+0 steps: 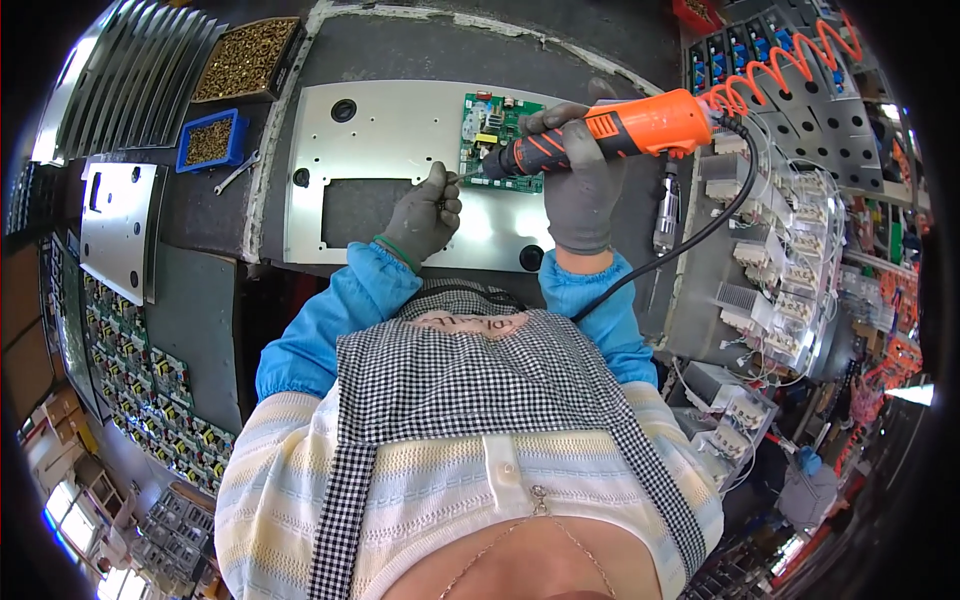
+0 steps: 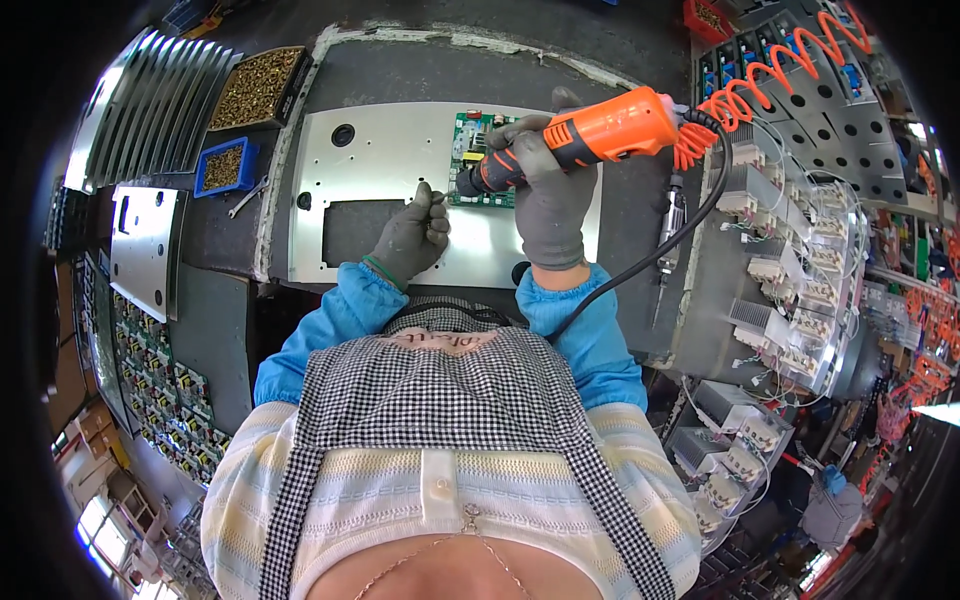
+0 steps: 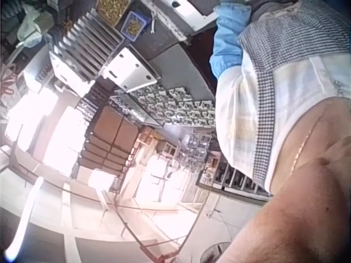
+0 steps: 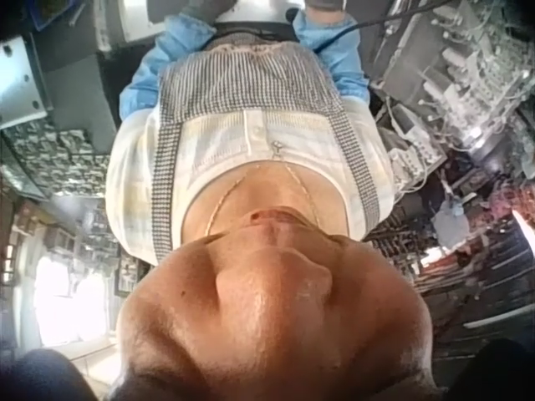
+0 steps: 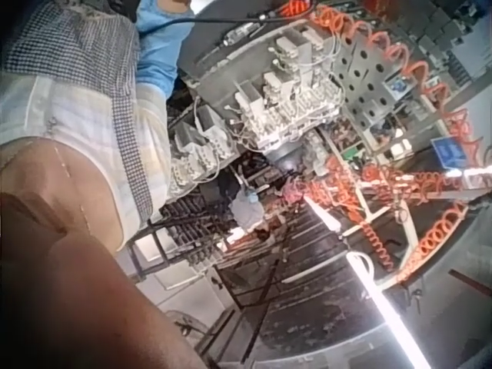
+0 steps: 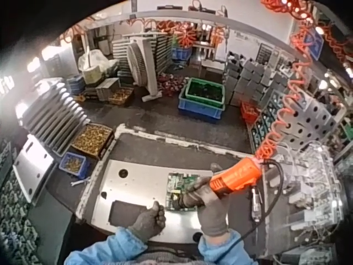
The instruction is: The person assembles electronic components and heat sinks onto a metal chassis by securing them with screws using power screwdrivers.
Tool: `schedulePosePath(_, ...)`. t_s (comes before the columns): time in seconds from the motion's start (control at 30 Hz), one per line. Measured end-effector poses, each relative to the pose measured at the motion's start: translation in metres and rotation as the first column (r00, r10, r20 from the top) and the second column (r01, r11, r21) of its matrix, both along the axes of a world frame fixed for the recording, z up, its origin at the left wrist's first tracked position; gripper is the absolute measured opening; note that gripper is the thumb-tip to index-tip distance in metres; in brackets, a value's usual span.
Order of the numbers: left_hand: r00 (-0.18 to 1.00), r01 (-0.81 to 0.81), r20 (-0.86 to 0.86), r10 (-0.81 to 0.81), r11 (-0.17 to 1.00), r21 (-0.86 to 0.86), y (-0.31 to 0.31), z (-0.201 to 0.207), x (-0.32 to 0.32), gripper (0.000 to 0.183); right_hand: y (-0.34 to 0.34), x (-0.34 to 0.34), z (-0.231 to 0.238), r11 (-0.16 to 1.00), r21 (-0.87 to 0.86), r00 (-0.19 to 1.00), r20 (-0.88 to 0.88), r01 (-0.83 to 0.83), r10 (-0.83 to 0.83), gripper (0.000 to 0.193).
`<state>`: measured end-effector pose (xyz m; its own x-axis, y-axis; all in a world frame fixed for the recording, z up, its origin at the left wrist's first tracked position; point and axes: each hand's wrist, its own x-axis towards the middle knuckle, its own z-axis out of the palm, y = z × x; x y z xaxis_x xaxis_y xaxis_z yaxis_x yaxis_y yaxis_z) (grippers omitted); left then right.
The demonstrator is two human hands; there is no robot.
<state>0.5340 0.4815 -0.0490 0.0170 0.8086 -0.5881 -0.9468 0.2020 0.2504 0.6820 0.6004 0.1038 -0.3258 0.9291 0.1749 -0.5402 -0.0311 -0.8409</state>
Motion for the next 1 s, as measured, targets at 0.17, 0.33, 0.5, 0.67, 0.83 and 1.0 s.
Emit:
schedulePosePath(0.17, 1.000, 0.030, 0.005, -0.030, 0.999, -0.020, 0.003, 0.006, 0.003, 0.033, -0.008, 0.001, 0.000, 0.995, -0.021, 0.995, 0.012, 0.100, -0.100, 0.037)
schedulePosePath(0.33, 1.000, 0.024, 0.016, -0.023, 0.998, -0.050, 0.003, 0.009, 0.004, 0.032, -0.003, 0.012, 0.000, 0.987, 0.008, 0.985, -0.050, 0.163, -0.163, 0.057)
schedulePosePath(0.5, 0.998, 0.025, 0.062, -0.022, 0.998, -0.059, 0.003, 0.015, 0.009, 0.030, -0.008, 0.014, -0.003, 0.983, 0.010, 0.983, -0.004, 0.182, -0.182, 0.057)
schedulePosePath(0.67, 0.997, -0.012, 0.082, 0.016, 0.998, -0.059, 0.005, 0.023, 0.016, 0.026, -0.011, 0.018, 0.000, 0.962, -0.019, 0.962, 0.003, 0.272, -0.272, 0.059)
schedulePosePath(0.83, 0.993, 0.004, 0.116, 0.003, 0.998, -0.059, 0.004, 0.018, 0.018, 0.025, -0.016, 0.025, 0.000, 0.966, -0.001, 0.965, 0.057, 0.258, -0.257, 0.059)
schedulePosePath(1.0, 0.966, 0.030, 0.257, -0.006, 0.995, -0.091, 0.004, 0.019, 0.020, 0.026, -0.020, 0.027, 0.000, 0.958, -0.034, 0.959, 0.002, 0.284, -0.284, 0.057)
